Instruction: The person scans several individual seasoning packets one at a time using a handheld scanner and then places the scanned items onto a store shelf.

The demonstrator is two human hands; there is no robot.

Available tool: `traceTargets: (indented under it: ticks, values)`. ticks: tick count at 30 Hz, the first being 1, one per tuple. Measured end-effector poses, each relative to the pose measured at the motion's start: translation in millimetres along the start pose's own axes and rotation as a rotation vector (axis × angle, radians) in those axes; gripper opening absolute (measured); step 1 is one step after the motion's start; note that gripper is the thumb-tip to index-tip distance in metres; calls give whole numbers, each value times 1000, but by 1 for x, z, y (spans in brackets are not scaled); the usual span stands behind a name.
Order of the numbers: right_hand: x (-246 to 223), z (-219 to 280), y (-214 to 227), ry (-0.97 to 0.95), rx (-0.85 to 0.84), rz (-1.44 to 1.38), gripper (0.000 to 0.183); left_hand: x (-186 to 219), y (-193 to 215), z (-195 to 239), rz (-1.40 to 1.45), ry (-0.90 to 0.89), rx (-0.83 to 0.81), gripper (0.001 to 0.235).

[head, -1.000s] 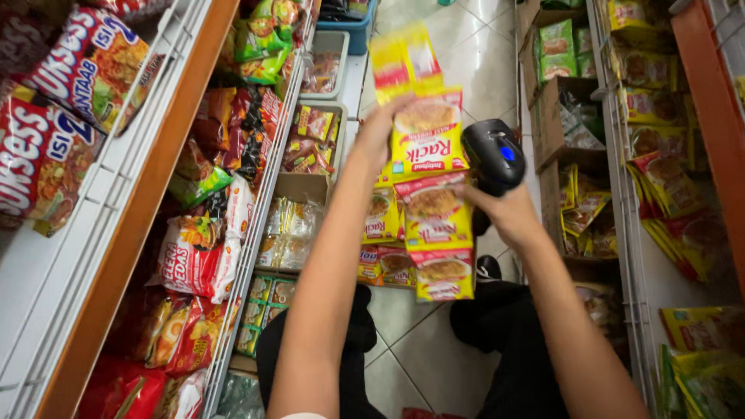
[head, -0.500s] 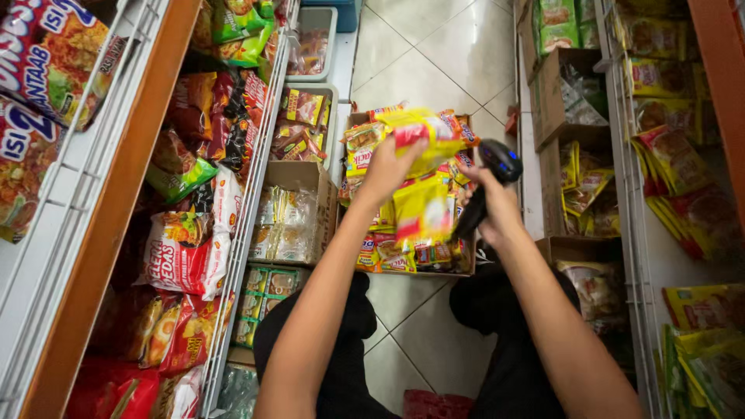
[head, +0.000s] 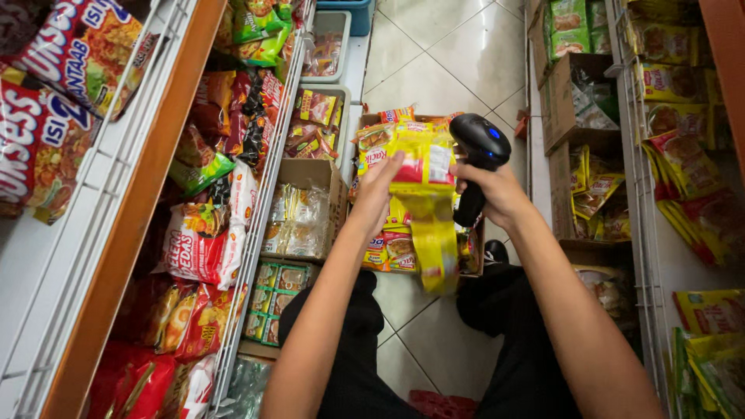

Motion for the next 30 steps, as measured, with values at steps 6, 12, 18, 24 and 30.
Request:
traceTargets:
  ticks: [6,12,18,24,30]
  values:
    - [7,17,-1,88,-8,276,31,0,16,-3,-150,-102,53,32]
    - [14,39,-6,107,-53,314,31,6,-3,28,-66,-117,42,34]
    - [20,65,-25,9,1,171,29,-9,1,67,-121,-75,82,35]
    - [40,75,-28,-37,79,150,22,-27,1,91,-279,-78,94,32]
    - [58,75,-25,-65,94,163,23,-37,16,102,-151,-138,201,23]
Point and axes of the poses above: each hand's wrist, its own z-axis away from the middle knuckle, its own y-axis out of the back of the hand, x = y × z, the point moved 9 cm from there along -z, towards the middle knuckle, and after that the axes turned 5 degrees about -x, right-handed, at the moved point
